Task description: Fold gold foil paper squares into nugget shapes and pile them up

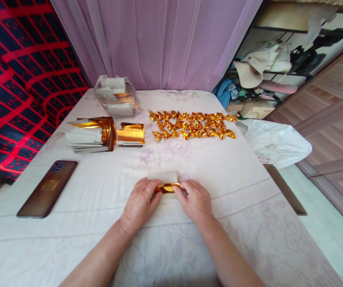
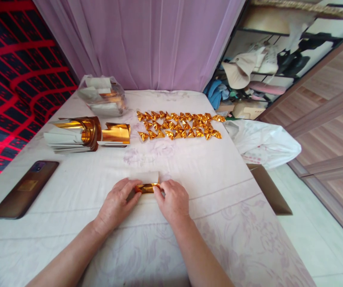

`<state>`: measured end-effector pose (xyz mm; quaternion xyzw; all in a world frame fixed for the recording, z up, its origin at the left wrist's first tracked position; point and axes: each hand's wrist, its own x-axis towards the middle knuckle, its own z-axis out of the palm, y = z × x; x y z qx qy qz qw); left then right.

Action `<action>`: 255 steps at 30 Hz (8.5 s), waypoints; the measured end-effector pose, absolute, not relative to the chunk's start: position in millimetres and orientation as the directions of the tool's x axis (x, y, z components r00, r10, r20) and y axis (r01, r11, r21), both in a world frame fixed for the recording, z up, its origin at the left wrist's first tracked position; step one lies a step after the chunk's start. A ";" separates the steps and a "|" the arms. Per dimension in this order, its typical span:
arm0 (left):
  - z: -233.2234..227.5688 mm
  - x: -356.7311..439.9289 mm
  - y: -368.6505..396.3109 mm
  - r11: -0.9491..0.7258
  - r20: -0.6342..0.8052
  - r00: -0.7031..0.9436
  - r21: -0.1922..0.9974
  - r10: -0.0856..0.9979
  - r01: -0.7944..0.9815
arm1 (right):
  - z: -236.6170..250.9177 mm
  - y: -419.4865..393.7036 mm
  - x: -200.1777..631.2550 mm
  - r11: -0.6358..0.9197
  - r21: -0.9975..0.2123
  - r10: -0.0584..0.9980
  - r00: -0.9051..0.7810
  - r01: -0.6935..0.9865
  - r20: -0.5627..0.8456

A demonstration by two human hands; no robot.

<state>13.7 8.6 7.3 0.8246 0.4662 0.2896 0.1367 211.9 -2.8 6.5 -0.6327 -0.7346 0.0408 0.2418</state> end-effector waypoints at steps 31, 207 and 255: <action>3.0 14.1 -12.7 -0.616 0.220 0.576 0.272 0.787 0.739 | 5.9 -2.2 207.3 0.133 -0.337 0.951 -0.024 0.932 0.309; 7.5 28.9 -27.5 -0.600 0.250 0.572 0.047 0.781 0.799 | 5.1 -5.0 208.3 0.256 -0.407 0.939 -0.126 0.877 0.319; 5.1 24.6 -25.0 -0.594 0.256 0.565 0.049 0.785 0.803 | 0.3 -4.5 202.0 0.338 -0.591 0.937 -0.201 0.733 0.286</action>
